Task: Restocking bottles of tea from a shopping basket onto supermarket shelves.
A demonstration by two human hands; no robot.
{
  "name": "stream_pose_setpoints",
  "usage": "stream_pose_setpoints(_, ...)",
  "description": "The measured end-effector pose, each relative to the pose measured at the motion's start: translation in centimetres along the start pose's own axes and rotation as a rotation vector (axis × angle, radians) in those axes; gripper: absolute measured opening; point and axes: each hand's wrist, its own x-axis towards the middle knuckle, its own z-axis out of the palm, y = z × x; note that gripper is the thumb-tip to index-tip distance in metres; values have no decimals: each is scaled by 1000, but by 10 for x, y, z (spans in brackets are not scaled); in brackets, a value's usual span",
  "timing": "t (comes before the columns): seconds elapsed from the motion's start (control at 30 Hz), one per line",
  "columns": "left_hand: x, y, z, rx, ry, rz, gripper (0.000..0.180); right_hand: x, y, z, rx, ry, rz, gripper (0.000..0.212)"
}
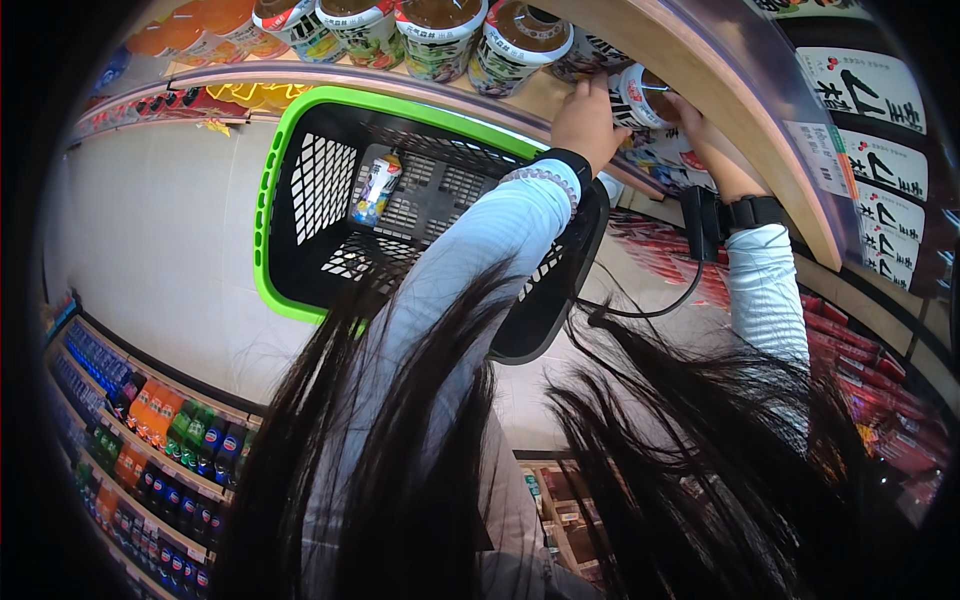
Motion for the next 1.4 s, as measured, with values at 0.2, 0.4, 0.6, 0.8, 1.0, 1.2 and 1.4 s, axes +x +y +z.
stream_pose_setpoints(0.2, -8, 7, 0, 51, 56, -38, 70, 0, -1, -13, 36, -109, -95, 28)
stream_pose_setpoints(0.4, -13, 5, -6, 44, 44, -26, 67, 1, -13, -26, 90, -62, -148, 26)
stream_pose_setpoints(0.6, -15, 1, -7, 83, 0, -11, 67, 0, -18, -24, 179, -158, 15, 20)
stream_pose_setpoints(0.8, -20, 6, -9, 135, -61, -48, 75, -2, -23, -28, 171, -178, 74, 31)
stream_pose_setpoints(1.0, -46, -7, -9, -10, -18, 98, 78, -8, -33, -32, 115, -164, 212, 23)
stream_pose_setpoints(1.2, -133, -59, -70, -185, -145, -67, 47, -46, -98, -58, 388, 151, 210, 34)
stream_pose_setpoints(1.4, -209, -159, -139, -70, -251, -579, 46, -137, -195, 12, 823, -108, 432, 25)
